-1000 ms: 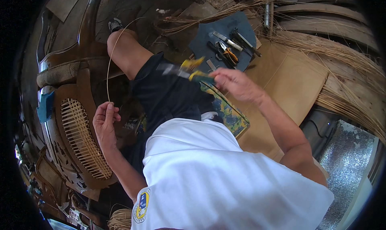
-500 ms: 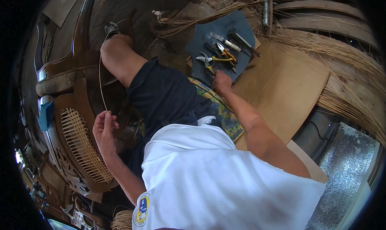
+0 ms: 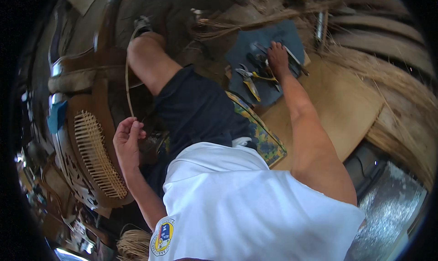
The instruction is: Repairing a wooden chair back by weaving and securing strips of rattan.
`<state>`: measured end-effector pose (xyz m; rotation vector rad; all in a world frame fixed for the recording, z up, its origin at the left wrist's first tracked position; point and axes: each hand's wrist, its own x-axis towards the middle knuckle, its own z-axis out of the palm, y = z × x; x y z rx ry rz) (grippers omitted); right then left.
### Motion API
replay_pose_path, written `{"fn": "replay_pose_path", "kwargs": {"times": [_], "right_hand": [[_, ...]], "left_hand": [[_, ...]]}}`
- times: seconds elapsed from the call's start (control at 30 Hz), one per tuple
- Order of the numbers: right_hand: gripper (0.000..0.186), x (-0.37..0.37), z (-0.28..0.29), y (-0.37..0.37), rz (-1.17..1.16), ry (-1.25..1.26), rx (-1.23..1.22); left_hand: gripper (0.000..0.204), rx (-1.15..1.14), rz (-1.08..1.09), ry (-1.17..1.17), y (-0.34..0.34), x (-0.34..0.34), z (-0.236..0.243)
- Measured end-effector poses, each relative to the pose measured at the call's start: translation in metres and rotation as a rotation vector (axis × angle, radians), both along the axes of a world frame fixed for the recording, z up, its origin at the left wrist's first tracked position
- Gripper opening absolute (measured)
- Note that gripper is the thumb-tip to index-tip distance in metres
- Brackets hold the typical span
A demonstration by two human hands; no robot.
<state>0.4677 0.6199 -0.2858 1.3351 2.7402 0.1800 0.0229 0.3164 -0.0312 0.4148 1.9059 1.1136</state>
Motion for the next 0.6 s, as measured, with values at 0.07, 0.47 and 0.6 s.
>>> {"fn": "replay_pose_path", "kwargs": {"times": [0.07, 0.47, 0.6], "right_hand": [[0.020, -0.003, -0.003, 0.005, -0.061, -0.010, -0.052], [0.033, -0.001, -0.008, -0.031, -0.209, -0.168, -0.150], [0.028, 0.013, -0.011, -0.019, -0.066, -0.064, -0.124]], "left_hand": [[0.015, -0.031, -0.074, 0.200, -0.001, -0.002, -0.001], [0.011, -0.090, -0.132, 1.047, 0.004, -0.023, -0.020], [0.012, 0.059, -0.002, 0.608, 0.011, -0.022, -0.013]]}}
